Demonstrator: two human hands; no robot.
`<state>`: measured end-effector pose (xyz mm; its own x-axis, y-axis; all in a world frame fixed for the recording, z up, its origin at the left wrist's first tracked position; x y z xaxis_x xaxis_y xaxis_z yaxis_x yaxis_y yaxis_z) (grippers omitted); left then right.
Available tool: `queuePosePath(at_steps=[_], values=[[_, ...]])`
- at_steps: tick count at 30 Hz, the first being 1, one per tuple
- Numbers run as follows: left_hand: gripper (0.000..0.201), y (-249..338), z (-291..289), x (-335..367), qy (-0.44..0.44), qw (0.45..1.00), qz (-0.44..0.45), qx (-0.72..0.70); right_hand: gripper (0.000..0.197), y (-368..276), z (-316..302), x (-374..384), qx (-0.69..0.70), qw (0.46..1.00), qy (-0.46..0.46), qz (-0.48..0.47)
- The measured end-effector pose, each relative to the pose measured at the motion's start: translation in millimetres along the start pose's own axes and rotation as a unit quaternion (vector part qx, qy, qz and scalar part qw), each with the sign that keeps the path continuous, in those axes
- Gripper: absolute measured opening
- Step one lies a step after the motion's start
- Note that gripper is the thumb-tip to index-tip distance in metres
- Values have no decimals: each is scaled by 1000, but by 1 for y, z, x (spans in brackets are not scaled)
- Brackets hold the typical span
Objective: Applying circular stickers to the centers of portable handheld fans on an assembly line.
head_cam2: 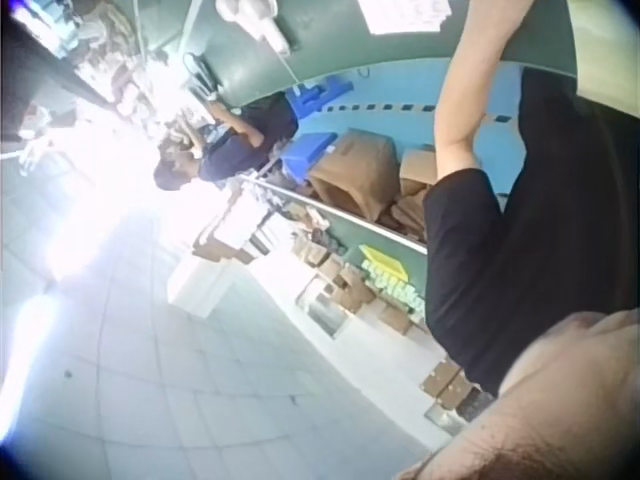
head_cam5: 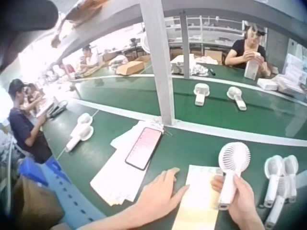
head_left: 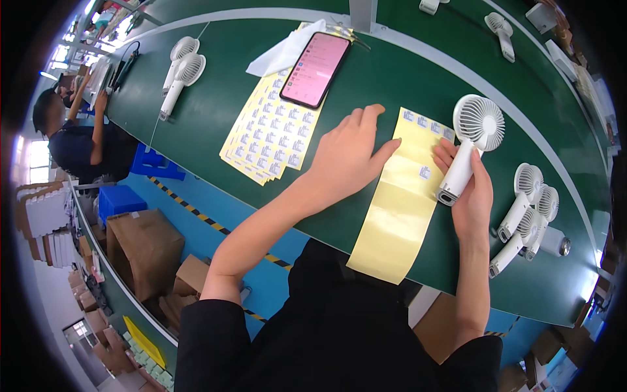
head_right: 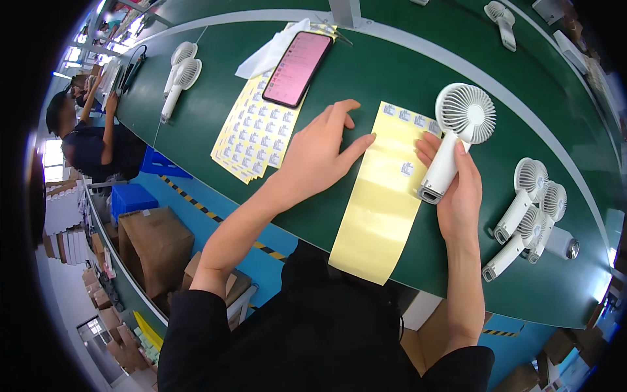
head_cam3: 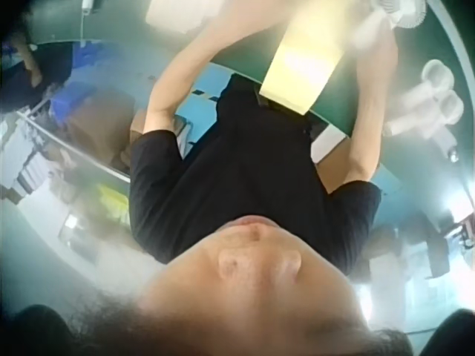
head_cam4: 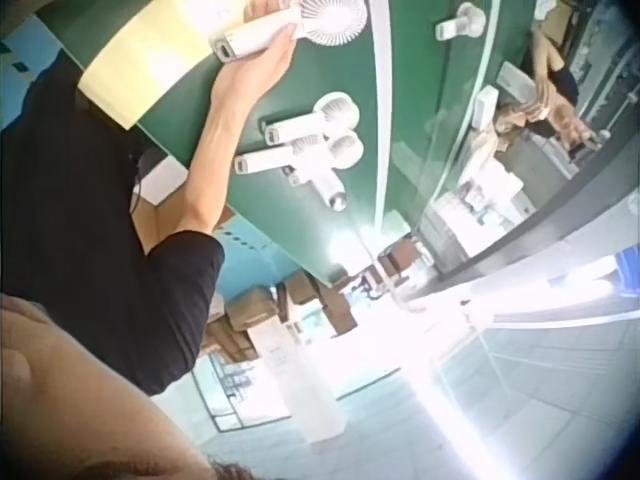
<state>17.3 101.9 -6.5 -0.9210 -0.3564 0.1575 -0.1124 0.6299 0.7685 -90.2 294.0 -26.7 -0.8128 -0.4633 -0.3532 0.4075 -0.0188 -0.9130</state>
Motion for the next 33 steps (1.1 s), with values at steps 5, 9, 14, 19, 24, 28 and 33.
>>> queuePosePath(at_steps=[5,9,14,19,24,28,33], values=[[57,1,9,-9,-115,961,-146,-205,49,8,7,-1,-27,999,-27,-18],[55,3,25,-5,-139,950,-144,-237,47,10,1,2,-15,1000,-26,4],[67,5,39,7,-198,958,196,64,41,13,-8,4,1,997,-76,-20],[72,-11,33,44,-164,957,207,118,30,8,-11,2,-12,998,-61,-17],[67,-20,39,60,-147,963,206,87,31,9,-14,4,-26,997,-63,19],[60,-19,34,61,-137,963,222,62,28,5,-15,9,0,999,-47,13],[48,-21,27,60,-124,963,239,8,29,6,-10,8,-24,999,-38,12]])
Point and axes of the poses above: each hand's wrist, its own x-axis towards the middle knuckle, its own z-axis out of the palm, y = z × x, the point moved 3 cm from there along x, towards the middle knuckle, and after that the axes turned 12 degrees about -x, right-handed, at the moved point
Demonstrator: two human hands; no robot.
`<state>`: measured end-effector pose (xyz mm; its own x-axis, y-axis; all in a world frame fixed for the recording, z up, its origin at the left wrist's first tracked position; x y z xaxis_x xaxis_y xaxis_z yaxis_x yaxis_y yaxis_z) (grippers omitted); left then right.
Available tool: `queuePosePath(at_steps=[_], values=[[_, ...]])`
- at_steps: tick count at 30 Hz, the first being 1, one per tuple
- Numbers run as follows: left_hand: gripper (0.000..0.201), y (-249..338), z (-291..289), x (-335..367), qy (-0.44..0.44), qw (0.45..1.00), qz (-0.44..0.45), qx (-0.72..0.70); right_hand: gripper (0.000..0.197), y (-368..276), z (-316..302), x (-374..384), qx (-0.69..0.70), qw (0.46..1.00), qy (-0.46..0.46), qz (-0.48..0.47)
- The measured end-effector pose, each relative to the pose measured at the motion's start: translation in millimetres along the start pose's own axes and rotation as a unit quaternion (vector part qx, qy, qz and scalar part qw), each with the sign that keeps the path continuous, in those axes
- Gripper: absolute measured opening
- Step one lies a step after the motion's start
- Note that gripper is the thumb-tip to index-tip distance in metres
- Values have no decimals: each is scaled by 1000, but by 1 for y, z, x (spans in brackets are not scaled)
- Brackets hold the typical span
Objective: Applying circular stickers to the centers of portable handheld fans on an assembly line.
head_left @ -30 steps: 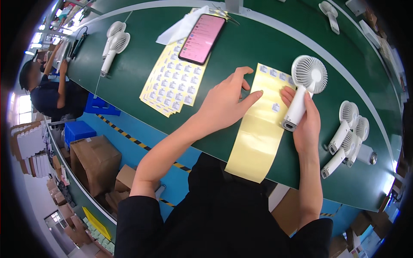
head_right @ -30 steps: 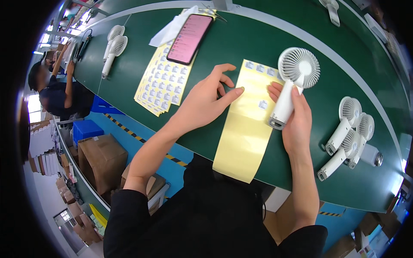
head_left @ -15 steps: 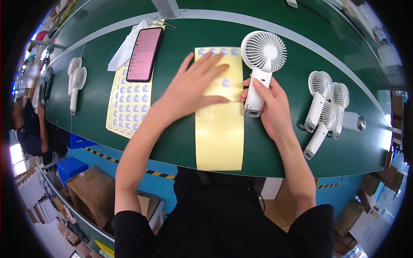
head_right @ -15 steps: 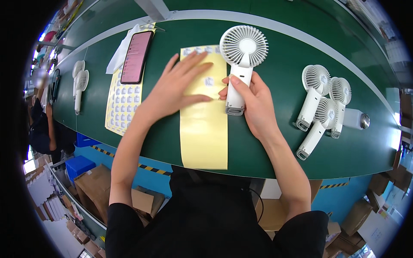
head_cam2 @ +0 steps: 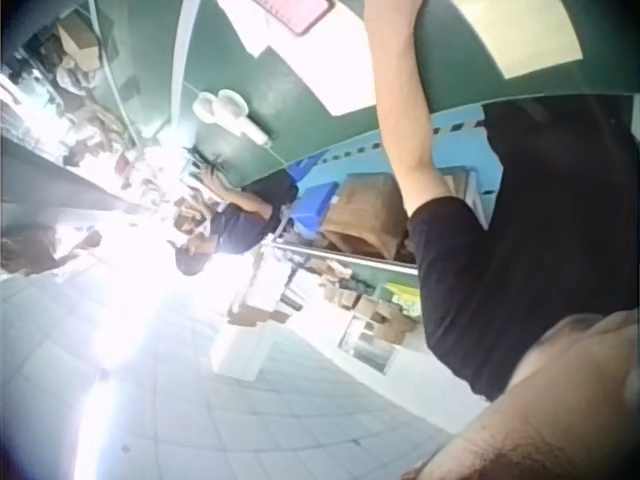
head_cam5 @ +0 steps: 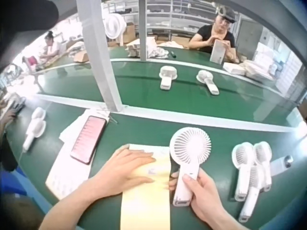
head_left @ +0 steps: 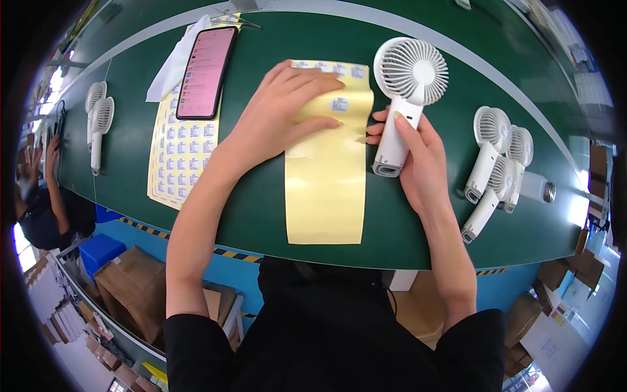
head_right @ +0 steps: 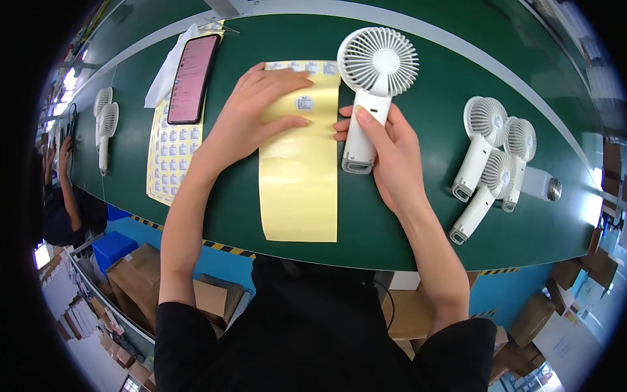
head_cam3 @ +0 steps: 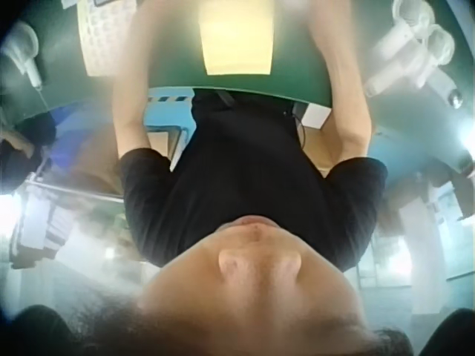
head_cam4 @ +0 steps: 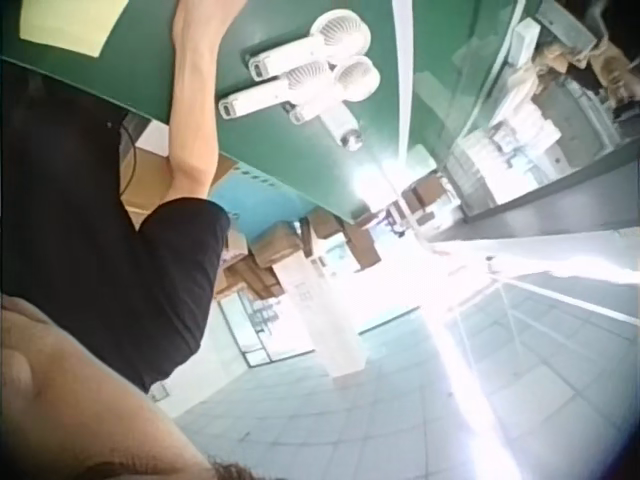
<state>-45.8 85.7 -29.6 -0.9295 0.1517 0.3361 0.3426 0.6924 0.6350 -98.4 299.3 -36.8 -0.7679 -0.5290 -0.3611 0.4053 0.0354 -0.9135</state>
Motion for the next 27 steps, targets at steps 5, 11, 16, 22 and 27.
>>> queuePosePath(at_steps=[5,11,16,22,27], values=[[36,7,-1,-1,-5,990,-106,-97,26,1,2,-2,-28,1000,12,2],[24,5,-11,-3,52,987,-91,-121,27,3,2,-2,-22,1000,-9,-16],[23,5,-10,-2,46,976,-108,-181,28,4,1,-2,-29,999,-4,-19],[24,7,-10,-2,36,981,-97,-164,30,2,-1,0,-16,1000,-8,7],[25,7,-15,-2,16,964,-112,-239,36,-5,-6,-4,-118,992,14,47]])
Point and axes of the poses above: each hand's wrist, its own x-axis towards the middle knuckle, its own z-axis out of the palm, y = z × x, the point moved 3 cm from there along x, towards the middle knuckle, and after that the axes turned 12 degrees about -x, right-handed, at the moved point
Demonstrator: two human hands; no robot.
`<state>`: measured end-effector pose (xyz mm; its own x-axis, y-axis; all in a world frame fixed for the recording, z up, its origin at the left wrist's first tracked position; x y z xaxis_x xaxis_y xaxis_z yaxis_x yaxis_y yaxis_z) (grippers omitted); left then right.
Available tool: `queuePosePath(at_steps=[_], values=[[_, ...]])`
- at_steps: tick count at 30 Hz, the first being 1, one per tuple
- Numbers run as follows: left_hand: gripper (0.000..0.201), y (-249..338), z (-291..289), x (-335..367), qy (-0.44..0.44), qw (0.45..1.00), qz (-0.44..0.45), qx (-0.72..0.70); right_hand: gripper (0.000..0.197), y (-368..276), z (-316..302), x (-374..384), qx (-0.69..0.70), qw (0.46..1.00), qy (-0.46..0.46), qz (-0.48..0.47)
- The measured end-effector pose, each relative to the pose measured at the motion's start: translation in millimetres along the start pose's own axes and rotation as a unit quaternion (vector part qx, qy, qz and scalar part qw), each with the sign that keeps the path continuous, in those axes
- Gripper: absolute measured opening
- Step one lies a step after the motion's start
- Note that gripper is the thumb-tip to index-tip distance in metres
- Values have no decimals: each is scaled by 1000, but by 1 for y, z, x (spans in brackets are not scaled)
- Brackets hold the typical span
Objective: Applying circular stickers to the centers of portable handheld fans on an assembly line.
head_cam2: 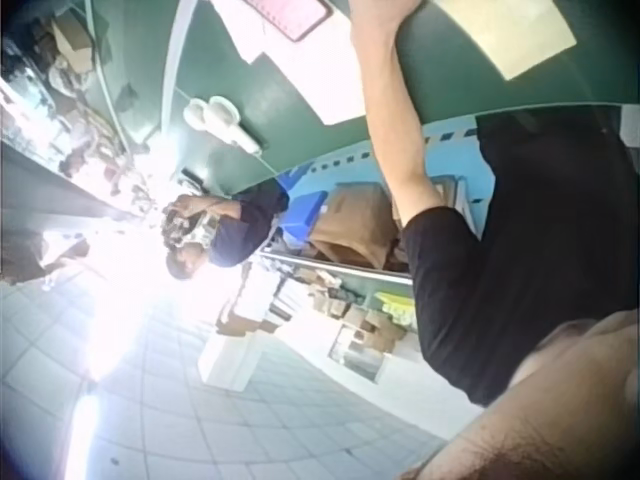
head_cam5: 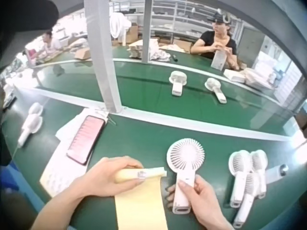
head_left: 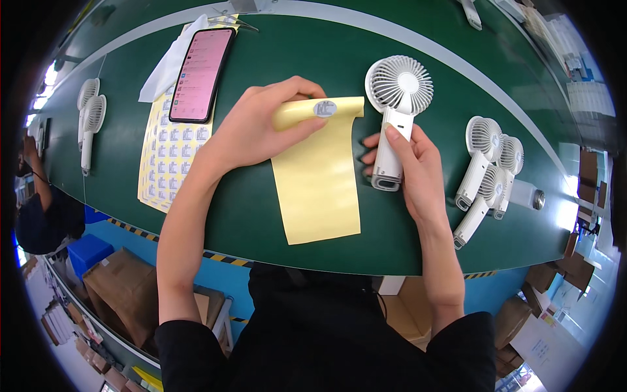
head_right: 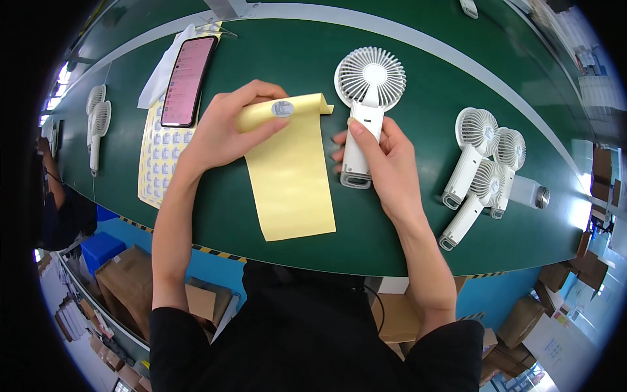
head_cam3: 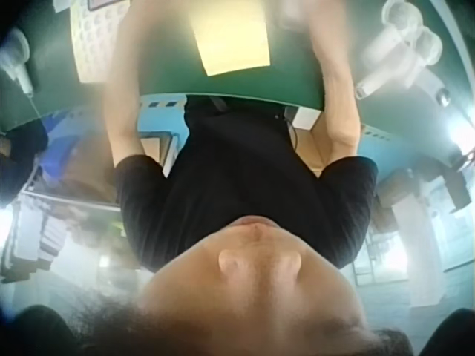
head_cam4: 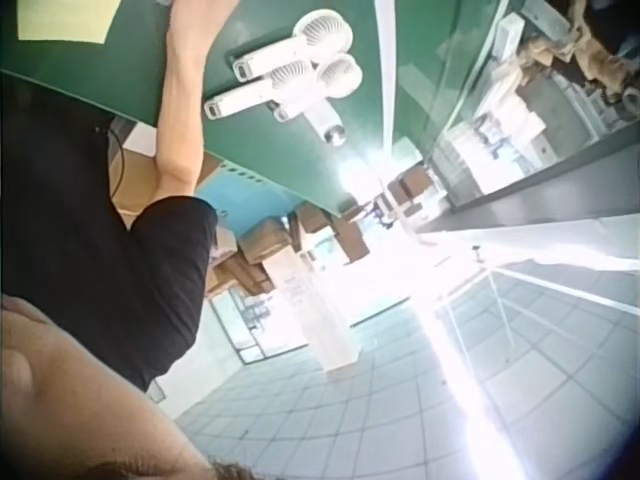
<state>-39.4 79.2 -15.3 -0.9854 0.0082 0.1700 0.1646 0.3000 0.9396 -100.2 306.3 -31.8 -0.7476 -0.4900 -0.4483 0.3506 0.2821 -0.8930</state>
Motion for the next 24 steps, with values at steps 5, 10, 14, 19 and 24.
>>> queuePosePath(at_steps=[5,10,14,19,24], values=[[25,3,-11,-3,-10,999,-31,-4,35,-5,-5,-4,-189,981,46,-6],[26,0,-15,0,-42,999,-23,-1,38,-11,-3,-14,-338,940,42,10],[25,0,-22,-4,-58,997,-33,-30,47,-18,6,-25,-494,869,28,-24],[24,-1,-23,-7,-76,997,-14,-12,53,-36,12,-36,-634,771,21,-49],[23,4,-19,-6,-93,995,-18,7,14,-62,20,-23,-493,808,183,-265]])
Point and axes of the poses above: each hand's wrist, its own x-axis towards the middle knuckle, its own z-axis out of the palm, y = z × x, the point moved 3 cm from there along x, towards the middle knuckle, and after that the axes turned 12 degrees about -x, right-handed, at the moved point
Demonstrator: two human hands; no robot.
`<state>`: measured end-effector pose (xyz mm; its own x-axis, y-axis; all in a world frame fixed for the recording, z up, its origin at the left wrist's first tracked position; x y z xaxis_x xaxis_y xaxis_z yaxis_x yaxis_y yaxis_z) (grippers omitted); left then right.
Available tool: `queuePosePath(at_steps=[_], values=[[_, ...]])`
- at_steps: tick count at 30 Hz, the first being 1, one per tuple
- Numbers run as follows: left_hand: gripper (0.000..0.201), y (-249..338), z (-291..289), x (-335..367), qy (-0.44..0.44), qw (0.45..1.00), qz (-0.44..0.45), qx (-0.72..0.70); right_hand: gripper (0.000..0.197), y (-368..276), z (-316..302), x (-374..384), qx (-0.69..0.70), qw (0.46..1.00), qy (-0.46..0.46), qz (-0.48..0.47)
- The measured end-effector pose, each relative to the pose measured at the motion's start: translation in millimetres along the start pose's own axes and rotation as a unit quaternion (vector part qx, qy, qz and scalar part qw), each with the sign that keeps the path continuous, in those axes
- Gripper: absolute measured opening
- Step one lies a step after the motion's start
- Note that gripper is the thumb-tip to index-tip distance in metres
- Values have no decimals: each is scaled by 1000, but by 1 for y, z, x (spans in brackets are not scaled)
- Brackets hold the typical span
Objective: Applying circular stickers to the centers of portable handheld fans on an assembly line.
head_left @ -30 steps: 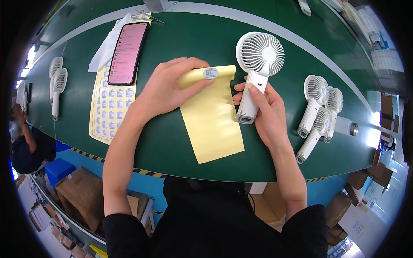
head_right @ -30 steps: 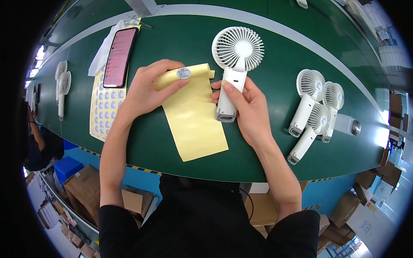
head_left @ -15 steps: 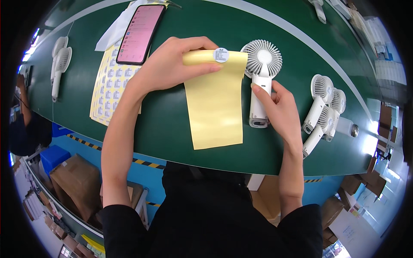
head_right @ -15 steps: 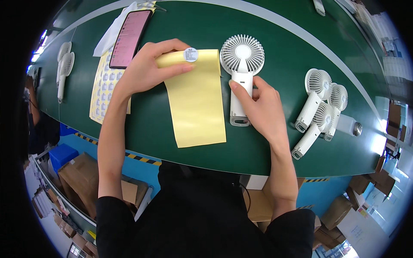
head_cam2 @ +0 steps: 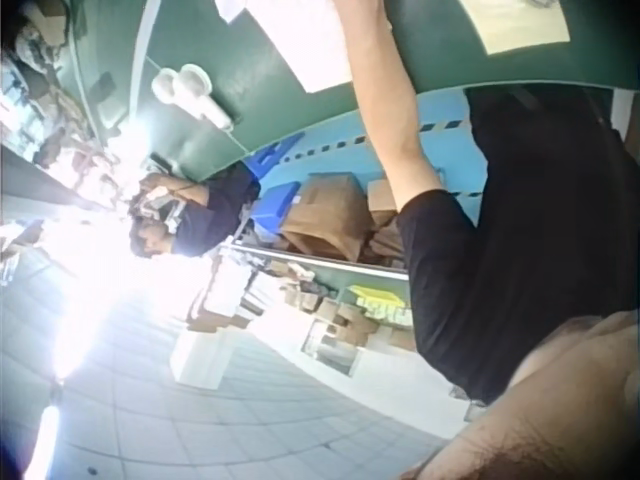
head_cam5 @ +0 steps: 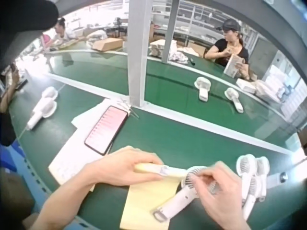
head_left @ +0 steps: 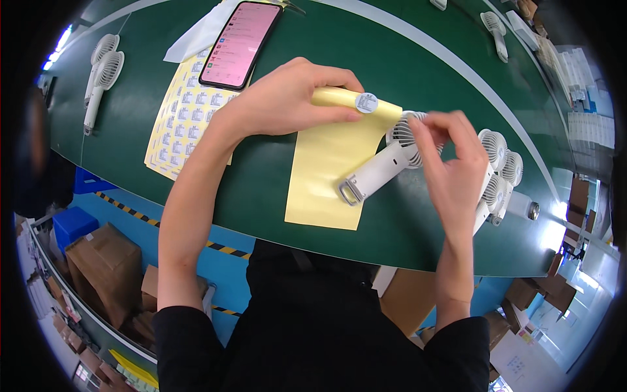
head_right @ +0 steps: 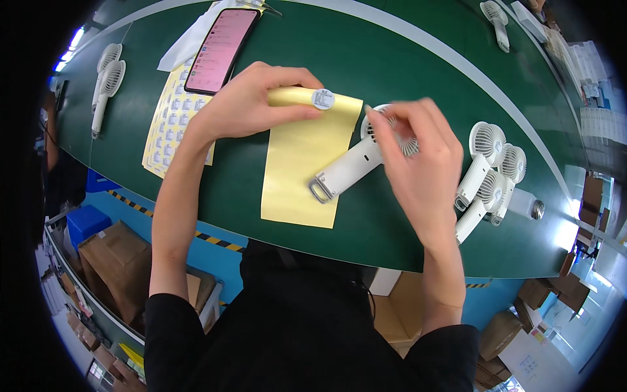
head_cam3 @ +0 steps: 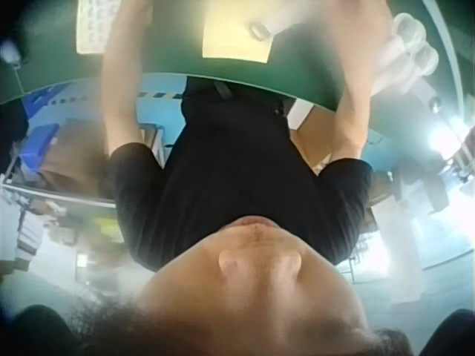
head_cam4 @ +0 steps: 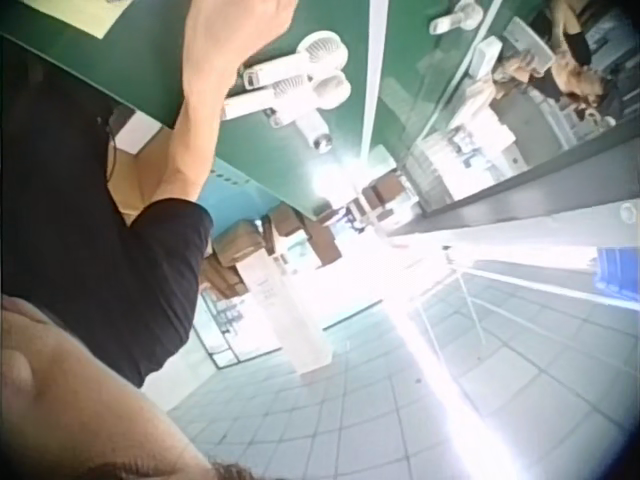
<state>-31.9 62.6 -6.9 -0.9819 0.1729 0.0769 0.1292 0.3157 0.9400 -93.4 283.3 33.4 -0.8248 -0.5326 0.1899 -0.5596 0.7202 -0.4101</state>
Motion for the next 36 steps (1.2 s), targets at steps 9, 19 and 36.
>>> queuePosePath(at_steps=[9,19,36], values=[[24,-3,8,0,1,999,-1,40,19,-31,20,12,-16,963,77,-259],[30,-7,7,-1,33,995,24,95,49,26,15,-27,-104,990,99,-4],[29,-4,7,3,22,999,5,25,16,56,12,-7,212,967,139,15]])
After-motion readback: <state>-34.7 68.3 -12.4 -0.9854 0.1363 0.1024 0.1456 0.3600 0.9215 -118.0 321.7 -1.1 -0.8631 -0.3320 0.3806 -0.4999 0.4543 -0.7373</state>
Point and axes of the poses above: each hand's wrist, its own x-axis towards the middle knuckle, its own z-axis out of the palm, y = z × x, the point moved 3 cm from there along x, towards the middle knuckle, and after that the axes turned 12 degrees about -x, right-handed, at the moved point
